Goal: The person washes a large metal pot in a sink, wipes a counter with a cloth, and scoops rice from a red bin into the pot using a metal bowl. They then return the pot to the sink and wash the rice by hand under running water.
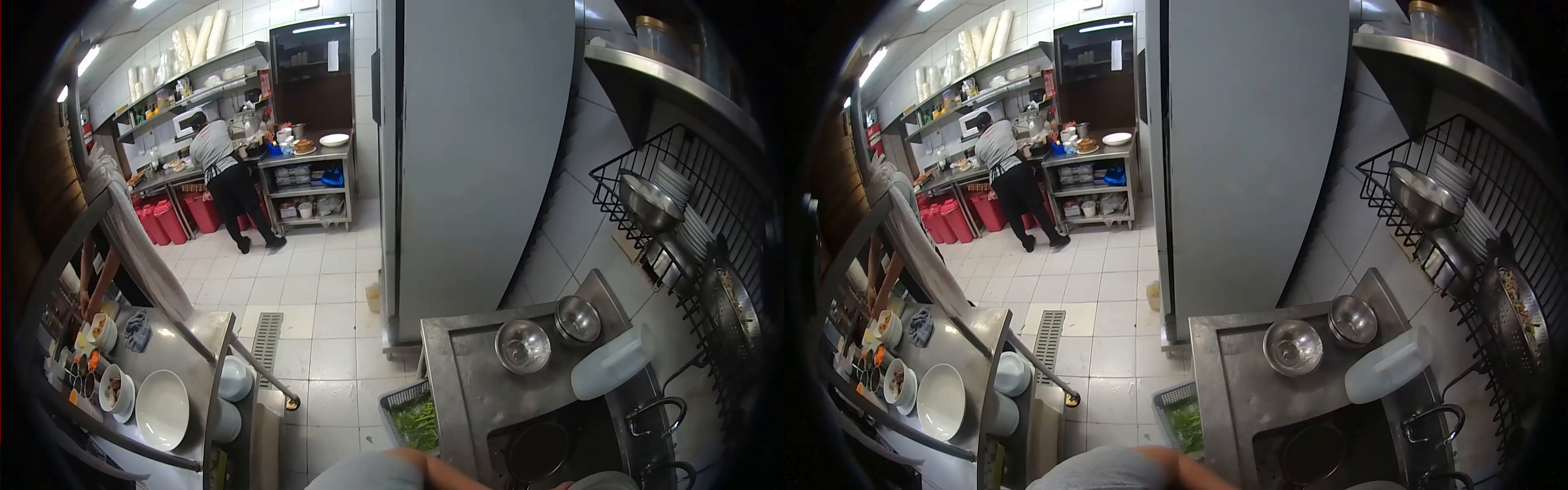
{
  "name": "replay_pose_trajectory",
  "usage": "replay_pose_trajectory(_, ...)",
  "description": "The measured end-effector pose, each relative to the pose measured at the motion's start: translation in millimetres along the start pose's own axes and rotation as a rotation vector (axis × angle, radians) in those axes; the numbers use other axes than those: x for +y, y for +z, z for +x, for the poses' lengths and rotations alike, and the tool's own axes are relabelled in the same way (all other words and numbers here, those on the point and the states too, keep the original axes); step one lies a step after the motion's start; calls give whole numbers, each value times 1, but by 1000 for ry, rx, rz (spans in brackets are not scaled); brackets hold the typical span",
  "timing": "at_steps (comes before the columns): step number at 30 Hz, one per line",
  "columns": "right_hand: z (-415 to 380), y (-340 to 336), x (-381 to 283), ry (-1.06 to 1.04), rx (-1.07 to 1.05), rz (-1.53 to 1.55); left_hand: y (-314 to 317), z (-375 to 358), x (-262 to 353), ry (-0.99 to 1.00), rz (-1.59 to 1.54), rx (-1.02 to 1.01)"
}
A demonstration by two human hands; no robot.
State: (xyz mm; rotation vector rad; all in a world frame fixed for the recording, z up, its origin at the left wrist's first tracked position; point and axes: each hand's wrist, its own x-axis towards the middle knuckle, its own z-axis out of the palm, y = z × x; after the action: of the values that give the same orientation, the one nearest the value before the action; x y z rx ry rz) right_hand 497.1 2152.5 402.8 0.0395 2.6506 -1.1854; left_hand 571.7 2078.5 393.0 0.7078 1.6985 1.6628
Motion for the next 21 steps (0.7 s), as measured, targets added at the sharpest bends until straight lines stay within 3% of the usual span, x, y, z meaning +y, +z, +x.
replay_pose_trajectory(13, 1, 21, -5, 33, -3, -11, -5, -12, 27, 53, -139, 43)
replay_pose_trajectory(21, -13, 1, 13, 49, 68, -20, 3, 9, -11, 50, -117, 10)
